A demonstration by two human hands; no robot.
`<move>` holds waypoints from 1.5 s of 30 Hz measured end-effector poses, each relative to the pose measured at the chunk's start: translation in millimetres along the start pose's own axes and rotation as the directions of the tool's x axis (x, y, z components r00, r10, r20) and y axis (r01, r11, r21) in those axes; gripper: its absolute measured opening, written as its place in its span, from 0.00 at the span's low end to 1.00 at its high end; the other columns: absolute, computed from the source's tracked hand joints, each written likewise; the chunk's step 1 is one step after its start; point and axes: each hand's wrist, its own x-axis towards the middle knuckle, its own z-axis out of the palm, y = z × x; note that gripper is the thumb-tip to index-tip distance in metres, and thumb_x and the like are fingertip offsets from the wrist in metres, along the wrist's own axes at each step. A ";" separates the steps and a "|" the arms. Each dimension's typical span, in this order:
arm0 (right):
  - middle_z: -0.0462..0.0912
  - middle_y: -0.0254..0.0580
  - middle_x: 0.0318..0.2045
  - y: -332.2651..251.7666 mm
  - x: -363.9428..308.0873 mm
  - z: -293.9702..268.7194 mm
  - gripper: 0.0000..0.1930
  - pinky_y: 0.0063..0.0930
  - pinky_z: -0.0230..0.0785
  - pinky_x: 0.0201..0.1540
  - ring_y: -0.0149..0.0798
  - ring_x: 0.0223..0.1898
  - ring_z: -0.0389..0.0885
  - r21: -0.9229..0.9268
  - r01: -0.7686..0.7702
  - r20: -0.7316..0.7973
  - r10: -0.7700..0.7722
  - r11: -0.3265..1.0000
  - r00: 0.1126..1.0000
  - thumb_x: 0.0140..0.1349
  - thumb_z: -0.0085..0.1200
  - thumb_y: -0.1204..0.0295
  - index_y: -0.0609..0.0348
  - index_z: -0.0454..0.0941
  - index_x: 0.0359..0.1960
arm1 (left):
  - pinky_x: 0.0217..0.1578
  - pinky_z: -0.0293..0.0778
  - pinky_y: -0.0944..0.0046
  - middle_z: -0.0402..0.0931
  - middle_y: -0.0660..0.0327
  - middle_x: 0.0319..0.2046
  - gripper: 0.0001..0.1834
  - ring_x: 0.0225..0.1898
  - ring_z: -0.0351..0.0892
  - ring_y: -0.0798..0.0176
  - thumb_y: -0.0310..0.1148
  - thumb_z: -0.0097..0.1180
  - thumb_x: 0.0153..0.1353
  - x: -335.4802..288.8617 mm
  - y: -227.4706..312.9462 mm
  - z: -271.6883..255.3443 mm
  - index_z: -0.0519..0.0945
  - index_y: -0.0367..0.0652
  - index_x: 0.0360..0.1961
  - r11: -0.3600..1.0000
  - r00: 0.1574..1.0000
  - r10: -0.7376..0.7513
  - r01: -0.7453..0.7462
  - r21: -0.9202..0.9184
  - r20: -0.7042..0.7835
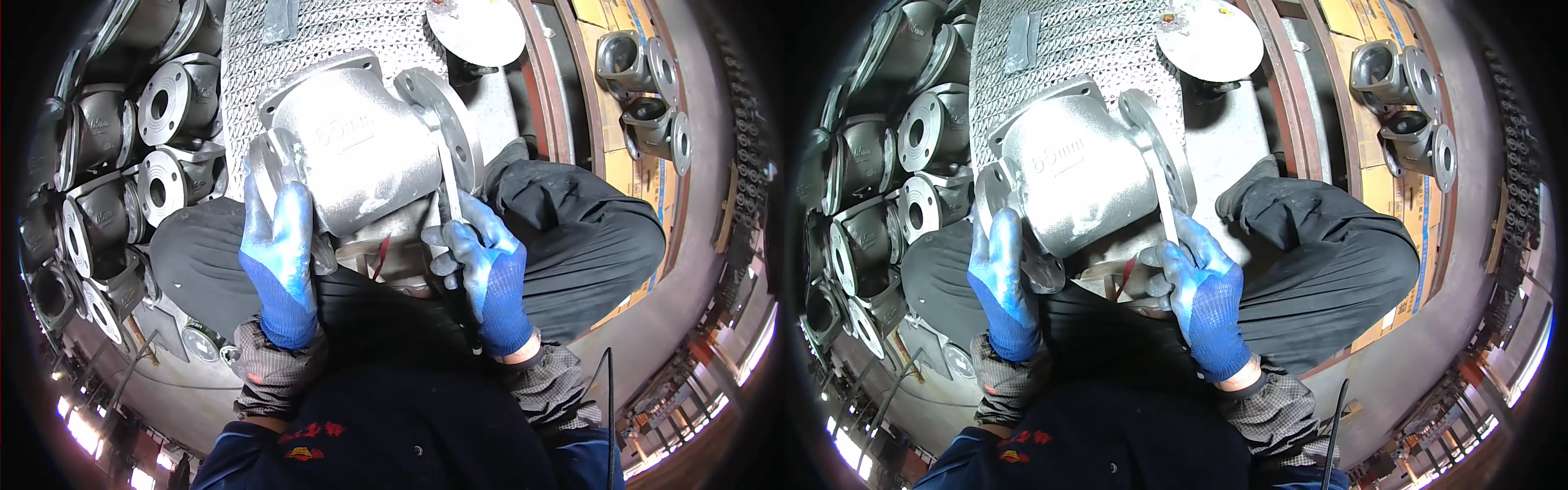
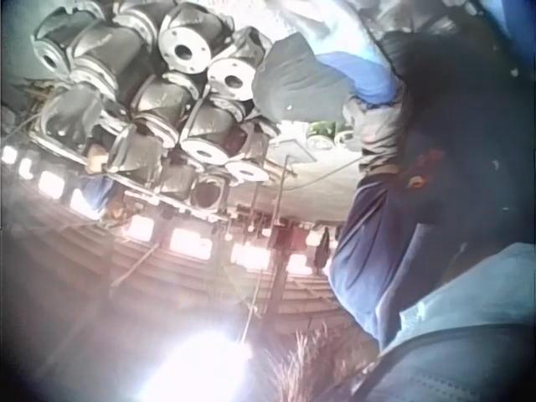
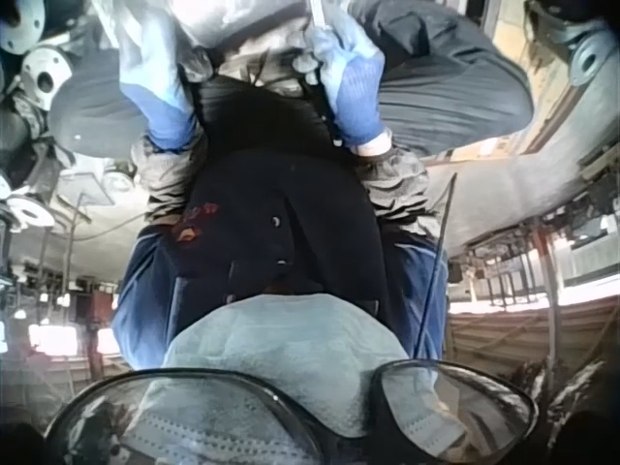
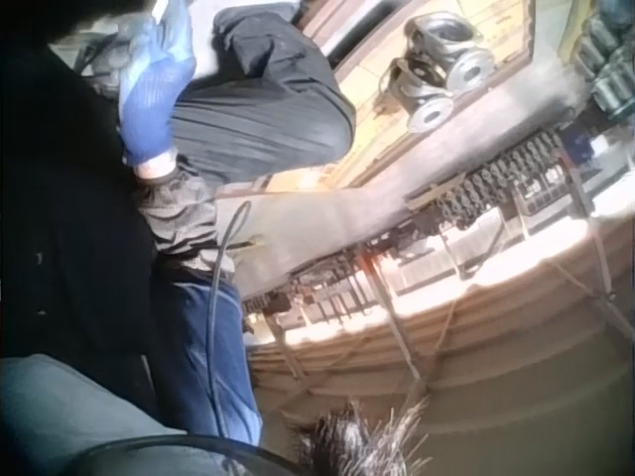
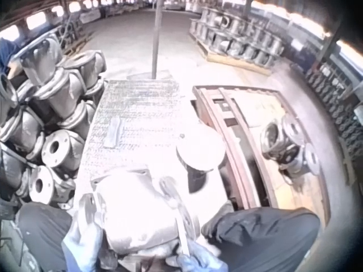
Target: The person uses a handheld deburring tool to clean the interior and edges of a metal flange casting, turning the object over to reach different sides. They then use a small pick to scrape residue from the exterior surface and recessed areas of the casting.
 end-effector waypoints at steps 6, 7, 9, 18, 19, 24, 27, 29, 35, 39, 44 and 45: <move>0.80 0.40 0.35 23.4 1.7 -1.6 0.20 0.13 0.68 0.26 0.20 0.24 0.71 -0.053 0.137 -0.062 -0.140 0.989 0.988 0.66 0.44 0.81 0.64 0.67 0.61 | 0.42 0.70 0.76 0.73 0.59 0.47 0.31 0.39 0.72 0.75 0.28 0.48 0.67 8.5 -25.4 -30.5 0.55 0.39 0.69 0.836 0.910 0.293 -0.393 0.384 0.293; 0.80 0.40 0.36 26.7 1.9 -1.8 0.20 0.12 0.68 0.27 0.20 0.24 0.71 -0.068 0.179 -0.076 -0.184 0.981 0.980 0.66 0.44 0.81 0.63 0.68 0.61 | 0.43 0.69 0.76 0.72 0.57 0.49 0.32 0.40 0.72 0.75 0.28 0.48 0.67 10.5 -28.1 -35.1 0.54 0.39 0.70 0.768 0.874 0.323 -0.465 0.440 0.362; 0.79 0.40 0.39 29.1 1.0 -1.2 0.19 0.11 0.67 0.31 0.19 0.28 0.71 -0.081 0.231 -0.079 -0.237 0.970 0.968 0.67 0.43 0.82 0.64 0.69 0.60 | 0.46 0.69 0.75 0.70 0.56 0.53 0.33 0.43 0.72 0.73 0.29 0.48 0.67 8.4 -23.6 -34.4 0.52 0.38 0.70 0.877 0.904 0.273 -0.375 0.301 0.330; 0.80 0.45 0.42 38.7 8.7 -15.7 0.20 0.26 0.73 0.41 0.36 0.38 0.81 -0.549 0.501 0.025 -0.586 0.669 0.810 0.61 0.48 0.84 0.62 0.74 0.56 | 0.58 0.61 0.69 0.62 0.53 0.62 0.35 0.58 0.64 0.66 0.29 0.49 0.65 7.3 -1.1 -16.0 0.49 0.32 0.70 0.947 0.965 -0.142 0.197 -0.254 0.219; 0.81 0.46 0.41 37.0 6.9 -16.9 0.21 0.28 0.74 0.40 0.38 0.37 0.82 -0.670 0.495 0.069 -0.618 0.553 0.783 0.60 0.49 0.82 0.59 0.75 0.56 | 0.58 0.61 0.68 0.62 0.52 0.62 0.35 0.58 0.64 0.66 0.29 0.50 0.65 7.0 -0.6 -15.9 0.50 0.32 0.69 0.946 0.964 -0.151 0.205 -0.253 0.217; 0.79 0.48 0.30 15.7 -7.9 -11.2 0.25 0.31 0.74 0.34 0.44 0.30 0.80 -0.947 0.306 0.207 -0.547 0.095 0.811 0.56 0.54 0.79 0.50 0.74 0.58 | 0.58 0.61 0.67 0.61 0.51 0.63 0.34 0.59 0.64 0.64 0.28 0.50 0.65 7.5 -9.1 -20.6 0.51 0.32 0.69 0.994 0.973 -0.064 0.083 -0.078 0.222; 0.78 0.46 0.26 11.1 -9.1 -17.0 0.24 0.29 0.72 0.32 0.41 0.27 0.79 -0.937 0.339 0.234 -0.574 0.081 0.785 0.56 0.54 0.80 0.53 0.76 0.57 | 0.58 0.62 0.67 0.61 0.51 0.63 0.34 0.58 0.65 0.65 0.28 0.49 0.65 8.0 -14.9 -24.1 0.52 0.33 0.69 1.000 0.969 -0.001 -0.006 0.026 0.247; 0.78 0.45 0.24 10.7 -7.5 -21.3 0.24 0.28 0.71 0.31 0.40 0.26 0.78 -0.896 0.415 0.232 -0.630 0.159 0.741 0.55 0.54 0.81 0.54 0.77 0.56 | 0.56 0.63 0.68 0.63 0.53 0.62 0.34 0.56 0.66 0.66 0.28 0.49 0.65 8.0 -14.4 -22.2 0.52 0.34 0.69 0.996 0.974 -0.012 0.033 -0.087 0.226; 0.81 0.45 0.27 7.5 -3.4 -26.0 0.24 0.31 0.72 0.27 0.43 0.25 0.80 -0.899 0.434 0.300 -0.643 0.057 0.705 0.52 0.57 0.78 0.52 0.78 0.53 | 0.31 0.71 0.70 0.72 0.46 0.48 0.19 0.30 0.74 0.68 0.28 0.43 0.67 6.3 -10.8 -19.6 0.68 0.34 0.57 0.995 0.972 0.096 -0.097 -0.009 0.214; 0.80 0.44 0.26 3.5 1.4 -28.8 0.23 0.30 0.71 0.25 0.43 0.24 0.79 -0.883 0.469 0.338 -0.654 0.028 0.676 0.52 0.57 0.78 0.52 0.79 0.53 | 0.26 0.73 0.70 0.73 0.44 0.45 0.17 0.26 0.76 0.66 0.26 0.42 0.66 7.5 -16.3 -21.7 0.71 0.36 0.55 0.989 0.971 0.111 -0.129 0.072 0.214; 0.79 0.44 0.26 3.3 0.8 -25.7 0.24 0.23 0.71 0.34 0.34 0.26 0.78 -0.846 0.471 0.254 -0.588 0.249 0.768 0.52 0.51 0.87 0.61 0.77 0.54 | 0.27 0.74 0.69 0.72 0.45 0.46 0.18 0.27 0.76 0.65 0.26 0.43 0.66 9.8 -21.9 -18.8 0.70 0.38 0.57 0.874 0.896 0.390 -0.432 0.224 0.210; 0.80 0.45 0.28 6.8 2.2 -24.9 0.23 0.22 0.71 0.34 0.32 0.28 0.78 -0.822 0.481 0.231 -0.594 0.304 0.771 0.53 0.52 0.87 0.62 0.77 0.54 | 0.27 0.74 0.69 0.72 0.45 0.47 0.18 0.27 0.76 0.65 0.26 0.43 0.66 10.7 -26.1 -19.0 0.70 0.39 0.57 0.841 0.870 0.442 -0.487 0.236 0.221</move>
